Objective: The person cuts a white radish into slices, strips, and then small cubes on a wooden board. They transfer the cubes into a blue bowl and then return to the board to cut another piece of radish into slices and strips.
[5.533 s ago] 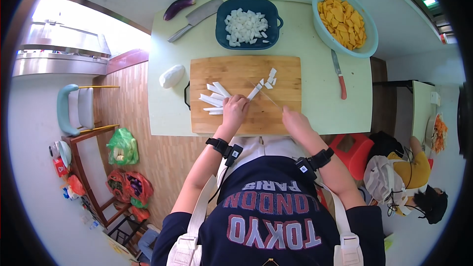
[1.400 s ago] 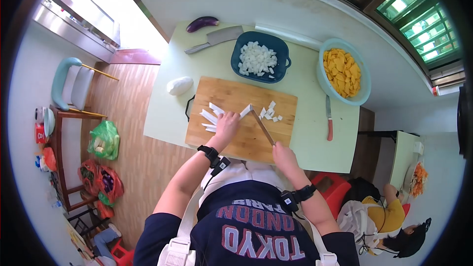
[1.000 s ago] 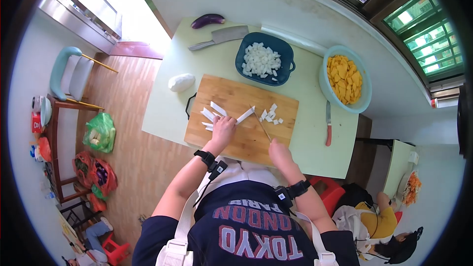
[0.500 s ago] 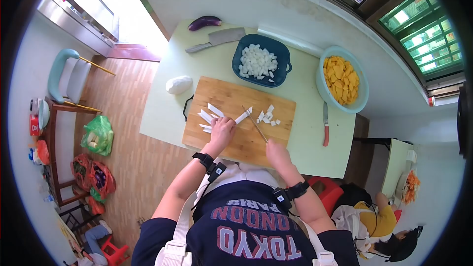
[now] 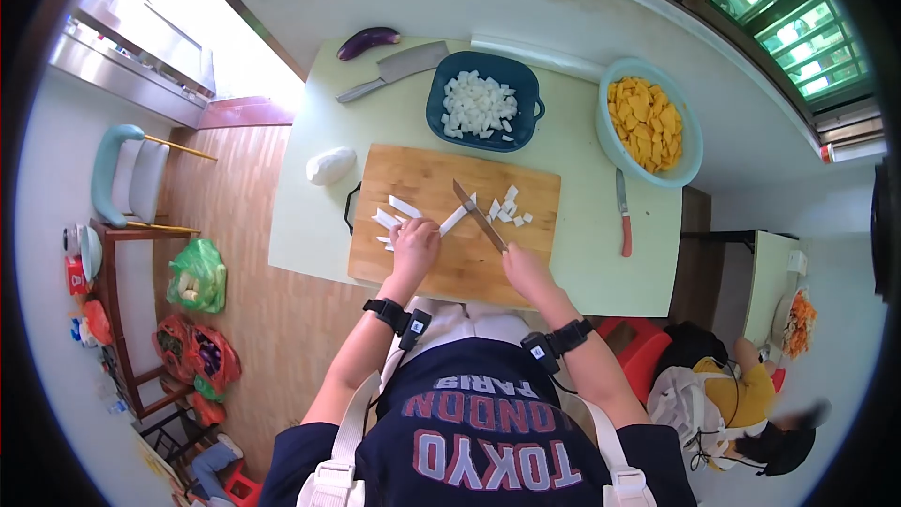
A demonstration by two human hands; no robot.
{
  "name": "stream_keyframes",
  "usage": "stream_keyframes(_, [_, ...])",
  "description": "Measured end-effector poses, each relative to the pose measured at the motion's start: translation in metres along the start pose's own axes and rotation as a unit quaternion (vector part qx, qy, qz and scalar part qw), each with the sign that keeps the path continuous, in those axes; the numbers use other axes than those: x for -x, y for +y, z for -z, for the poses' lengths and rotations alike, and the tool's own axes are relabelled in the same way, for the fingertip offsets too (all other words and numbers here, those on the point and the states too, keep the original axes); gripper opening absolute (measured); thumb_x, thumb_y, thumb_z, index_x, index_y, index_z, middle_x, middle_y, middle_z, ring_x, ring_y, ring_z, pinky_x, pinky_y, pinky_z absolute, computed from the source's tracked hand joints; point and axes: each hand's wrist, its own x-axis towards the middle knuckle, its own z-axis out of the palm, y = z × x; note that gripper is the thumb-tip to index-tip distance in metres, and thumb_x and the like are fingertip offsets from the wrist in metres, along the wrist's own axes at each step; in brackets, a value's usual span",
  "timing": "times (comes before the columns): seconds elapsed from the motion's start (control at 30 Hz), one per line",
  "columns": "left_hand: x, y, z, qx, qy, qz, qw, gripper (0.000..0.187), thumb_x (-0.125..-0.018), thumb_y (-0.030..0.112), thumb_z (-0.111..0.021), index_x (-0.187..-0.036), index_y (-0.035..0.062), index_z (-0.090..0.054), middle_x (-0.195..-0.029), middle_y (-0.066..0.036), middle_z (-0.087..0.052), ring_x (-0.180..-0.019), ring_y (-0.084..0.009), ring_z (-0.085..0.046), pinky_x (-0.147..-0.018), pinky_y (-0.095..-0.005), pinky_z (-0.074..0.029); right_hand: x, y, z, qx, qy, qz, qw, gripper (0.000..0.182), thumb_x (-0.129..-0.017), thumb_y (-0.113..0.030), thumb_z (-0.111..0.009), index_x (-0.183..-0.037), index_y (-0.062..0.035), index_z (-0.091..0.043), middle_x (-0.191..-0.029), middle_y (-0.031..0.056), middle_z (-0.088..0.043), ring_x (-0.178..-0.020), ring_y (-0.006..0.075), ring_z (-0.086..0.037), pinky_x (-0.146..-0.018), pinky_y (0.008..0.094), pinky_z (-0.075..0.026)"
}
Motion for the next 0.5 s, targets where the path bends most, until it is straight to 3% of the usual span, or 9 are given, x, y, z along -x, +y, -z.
stream_keyframes(0.1, [0.001,0.004,0.005,-0.032,0.027,-0.007,0.999,0.012,-0.071,0.011,-0.064,-0.083,0.0131,-0.066,-0.090,0.001,-0.063,-0.094,-0.0200,-0.055,-0.088,-0.0407,-0.032,0.020,-0.014,0.013,0.037,-0.018,-0.011,0.999,0.021,-0.088,-0.018,-0.043,-0.083,0.0010,-0.051,-0.070,0.0241,-0.060,-0.066,0.0402,-0.060,-0.058,0.0493,-0.048])
stream_keyframes(0.23, [-0.001,0.005,0.004,-0.046,-0.004,-0.042,0.998,0.012,-0.072,0.012,-0.064,-0.083,0.0142,-0.067,-0.090,0.003,-0.062,-0.097,-0.0193,-0.053,-0.091,-0.0440,-0.029,0.032,-0.016,0.003,0.071,-0.008,0.001,0.997,0.019,-0.088,-0.017,-0.045,-0.085,0.0008,-0.049,-0.063,0.0209,-0.058,-0.059,0.0400,-0.058,-0.053,0.0487,-0.046])
stream_keyframes(0.3, [0.001,0.002,-0.003,-0.069,-0.045,-0.040,0.996,0.011,-0.072,0.011,-0.064,-0.081,0.0144,-0.067,-0.089,0.004,-0.062,-0.096,-0.0190,-0.053,-0.092,-0.0456,-0.028,0.032,-0.022,0.003,0.109,-0.049,-0.037,0.992,0.013,-0.085,-0.010,-0.043,-0.087,0.0011,-0.049,-0.070,0.0223,-0.061,-0.066,0.0377,-0.062,-0.056,0.0468,-0.050])
stream_keyframes(0.5, [0.002,0.002,-0.005,-0.055,-0.034,-0.053,0.996,0.008,-0.073,0.010,-0.063,-0.079,0.0134,-0.067,-0.086,0.003,-0.061,-0.093,-0.0196,-0.053,-0.094,-0.0479,-0.027,0.028,-0.024,-0.003,0.082,-0.070,-0.050,0.993,0.013,-0.084,-0.008,-0.041,-0.089,0.0018,-0.048,-0.072,0.0241,-0.062,-0.068,0.0396,-0.062,-0.058,0.0477,-0.050])
